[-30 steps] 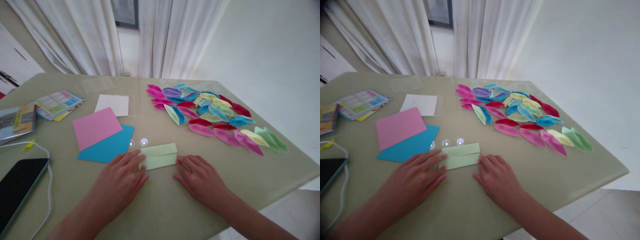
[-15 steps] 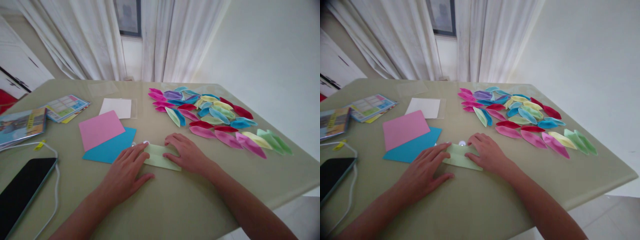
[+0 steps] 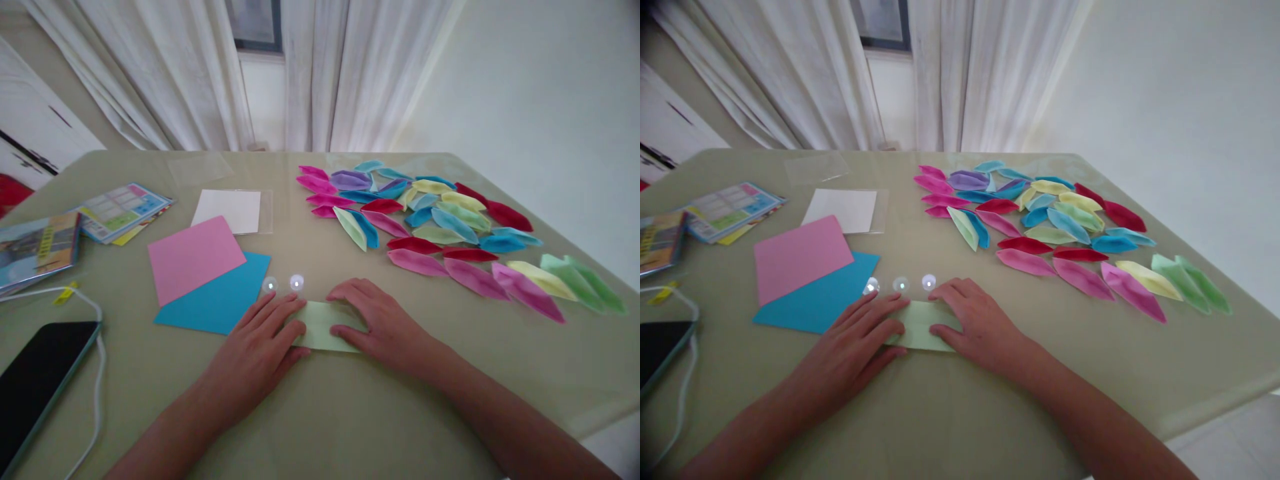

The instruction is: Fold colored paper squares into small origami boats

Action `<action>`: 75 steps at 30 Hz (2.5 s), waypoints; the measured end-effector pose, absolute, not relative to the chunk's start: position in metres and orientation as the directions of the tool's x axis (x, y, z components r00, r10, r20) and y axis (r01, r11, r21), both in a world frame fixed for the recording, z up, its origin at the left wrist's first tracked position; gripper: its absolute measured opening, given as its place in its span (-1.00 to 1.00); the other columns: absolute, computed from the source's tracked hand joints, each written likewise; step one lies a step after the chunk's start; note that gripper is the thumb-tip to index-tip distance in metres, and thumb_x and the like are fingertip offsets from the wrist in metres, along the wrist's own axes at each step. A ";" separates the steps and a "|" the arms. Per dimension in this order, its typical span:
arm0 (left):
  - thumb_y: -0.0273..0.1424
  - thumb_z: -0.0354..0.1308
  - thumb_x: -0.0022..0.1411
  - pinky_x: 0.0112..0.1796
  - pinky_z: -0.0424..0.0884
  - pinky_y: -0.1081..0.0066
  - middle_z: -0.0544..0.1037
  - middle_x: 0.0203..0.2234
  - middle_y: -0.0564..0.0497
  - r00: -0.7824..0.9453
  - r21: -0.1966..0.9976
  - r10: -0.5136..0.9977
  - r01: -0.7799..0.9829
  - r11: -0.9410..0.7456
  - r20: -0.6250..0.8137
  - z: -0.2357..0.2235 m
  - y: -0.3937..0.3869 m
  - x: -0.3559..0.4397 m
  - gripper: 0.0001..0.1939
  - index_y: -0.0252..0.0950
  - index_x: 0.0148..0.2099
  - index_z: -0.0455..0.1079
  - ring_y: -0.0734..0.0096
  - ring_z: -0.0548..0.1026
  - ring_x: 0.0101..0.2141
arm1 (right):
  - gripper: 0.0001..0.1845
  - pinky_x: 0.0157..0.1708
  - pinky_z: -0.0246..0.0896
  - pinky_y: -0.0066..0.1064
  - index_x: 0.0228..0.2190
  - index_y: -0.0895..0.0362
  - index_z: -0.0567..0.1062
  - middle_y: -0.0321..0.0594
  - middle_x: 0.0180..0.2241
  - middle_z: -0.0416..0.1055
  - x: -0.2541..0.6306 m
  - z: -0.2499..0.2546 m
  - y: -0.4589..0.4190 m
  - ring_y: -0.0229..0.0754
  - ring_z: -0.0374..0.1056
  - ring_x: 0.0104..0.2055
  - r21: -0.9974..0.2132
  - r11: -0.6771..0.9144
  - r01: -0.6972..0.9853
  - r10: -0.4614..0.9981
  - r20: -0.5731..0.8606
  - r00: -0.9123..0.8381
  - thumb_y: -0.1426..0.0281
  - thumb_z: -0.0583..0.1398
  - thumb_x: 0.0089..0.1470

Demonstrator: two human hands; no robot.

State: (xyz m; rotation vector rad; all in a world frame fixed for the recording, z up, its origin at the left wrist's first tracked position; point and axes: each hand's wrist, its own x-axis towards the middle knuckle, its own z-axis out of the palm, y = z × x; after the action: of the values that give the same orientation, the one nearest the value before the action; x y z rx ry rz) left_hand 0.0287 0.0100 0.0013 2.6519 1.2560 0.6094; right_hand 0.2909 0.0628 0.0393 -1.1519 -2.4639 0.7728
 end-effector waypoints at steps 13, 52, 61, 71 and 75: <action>-0.28 0.23 0.42 0.14 0.29 -0.08 0.41 0.26 -0.13 0.498 0.438 0.853 0.740 -0.511 0.155 0.016 -0.004 0.030 -0.88 -0.17 -0.08 0.38 -0.07 0.30 0.23 | -0.59 0.11 0.25 -0.14 -0.20 0.10 0.49 -0.14 0.00 0.48 0.296 0.050 0.062 0.01 0.35 0.05 -0.604 0.582 0.544 0.672 -0.020 -0.740 0.28 0.51 0.01; -0.08 0.07 0.50 -0.28 0.49 0.43 0.68 -0.38 0.05 0.441 0.940 0.852 0.305 0.155 -0.284 0.039 -0.009 0.039 -0.64 -0.12 -0.02 0.63 0.32 0.58 -0.35 | -0.83 -0.26 0.48 -0.40 -0.18 0.05 0.69 -0.17 -0.23 0.62 0.290 0.047 0.053 -0.19 0.55 -0.22 -0.959 0.284 -0.025 0.875 0.270 -0.401 0.47 0.44 0.15; 0.01 0.00 0.51 -0.29 0.58 0.36 0.70 -0.17 -0.05 0.529 0.897 0.757 0.021 0.441 -0.384 0.040 -0.029 0.054 -0.54 -0.20 0.04 0.55 0.35 0.64 -0.40 | -0.55 -0.22 0.50 -0.44 0.01 0.04 0.58 -0.19 -0.21 0.63 0.280 0.054 0.038 -0.21 0.57 -0.20 -0.968 -0.029 -0.250 0.905 0.081 -0.418 0.43 0.49 0.09; 0.15 0.06 0.38 -0.43 0.55 0.29 0.67 -0.34 -0.07 0.552 0.874 0.722 0.027 0.486 -0.418 0.047 -0.039 0.069 -0.48 -0.10 -0.04 0.62 0.17 0.59 -0.40 | -0.50 -0.38 0.34 -0.43 -0.13 0.12 0.72 -0.12 -0.27 0.60 0.275 0.050 0.025 -0.27 0.40 -0.44 -0.970 -0.203 -0.132 0.776 -0.078 -0.626 0.05 0.12 0.44; 0.17 0.08 0.38 -0.47 0.48 0.39 0.67 -0.35 -0.04 0.563 0.869 0.717 0.002 0.495 -0.410 0.050 -0.038 0.064 -0.47 -0.12 0.00 0.57 0.32 0.52 -0.49 | -0.46 -0.21 0.37 -0.35 -0.21 0.11 0.74 -0.12 -0.31 0.62 0.285 0.054 0.036 -0.13 0.51 -0.24 -0.999 -0.048 0.004 0.846 -0.043 -0.531 0.05 0.08 0.45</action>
State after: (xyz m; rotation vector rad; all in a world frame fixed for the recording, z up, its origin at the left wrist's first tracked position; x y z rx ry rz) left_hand 0.0642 -0.0379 0.0503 0.9664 0.8793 0.5089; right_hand 0.2850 0.0363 0.0541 -0.9181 -1.5786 1.6528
